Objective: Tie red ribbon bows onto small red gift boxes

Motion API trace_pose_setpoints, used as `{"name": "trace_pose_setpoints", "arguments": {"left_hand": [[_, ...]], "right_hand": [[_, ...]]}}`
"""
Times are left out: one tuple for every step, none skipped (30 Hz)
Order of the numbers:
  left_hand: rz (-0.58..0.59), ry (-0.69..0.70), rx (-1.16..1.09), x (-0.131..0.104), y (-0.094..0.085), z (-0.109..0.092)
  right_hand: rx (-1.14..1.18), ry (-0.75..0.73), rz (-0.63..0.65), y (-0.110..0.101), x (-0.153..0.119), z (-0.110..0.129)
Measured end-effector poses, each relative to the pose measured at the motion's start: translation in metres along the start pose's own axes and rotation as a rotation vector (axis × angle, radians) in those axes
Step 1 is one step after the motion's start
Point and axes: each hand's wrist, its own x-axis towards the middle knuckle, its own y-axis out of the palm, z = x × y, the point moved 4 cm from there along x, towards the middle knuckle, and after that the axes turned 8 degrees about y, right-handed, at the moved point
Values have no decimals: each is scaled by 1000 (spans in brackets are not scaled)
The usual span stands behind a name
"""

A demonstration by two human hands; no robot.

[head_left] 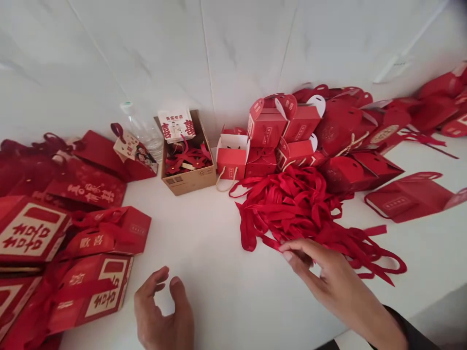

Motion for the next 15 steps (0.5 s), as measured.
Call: {"name": "trace_pose_setpoints", "arguments": {"left_hand": [[7, 7, 13, -2, 1, -3], [28, 19, 16, -6, 4, -7], [61, 40, 7, -10, 9, -13], [111, 72, -19, -15, 15, -20], [180, 124, -66, -21, 23, -30], [241, 194, -118, -28, 30, -41], [323, 244, -162, -34, 38, -52], [387, 291, -189, -40, 45, -62], [408, 316, -210, -43, 49, -71], [438, 339, -231, -46, 52, -79], [477, 353, -256, -48, 54, -85], [526, 361, -293, -50, 56, -91], [577, 362, -334, -51, 56, -95], [619, 357, -378, -53, 55, -99], [642, 346, -422, -53, 52, -102]], "right_hand": [[-54, -4, -31, 6, 6, -5], [-94, -11, -46, 12, 10, -10], [-124, -17, -50, 17, 12, -14], [-143, -20, -46, 22, 14, -17], [-152, -20, -34, 27, 14, -20], [-160, -23, -22, 30, 13, -20], [-163, -27, -11, 32, 12, -20], [-161, -34, 0, 33, 10, -17], [-154, -42, 11, 32, 8, -13], [-143, -51, 21, 31, 4, -8], [-130, -59, 28, 29, 1, -3], [-118, -66, 34, 26, -3, 4], [-103, -74, 38, 24, -7, 10], [-80, -83, 40, 21, -10, 16], [-48, -95, 41, 19, -13, 23]]}}
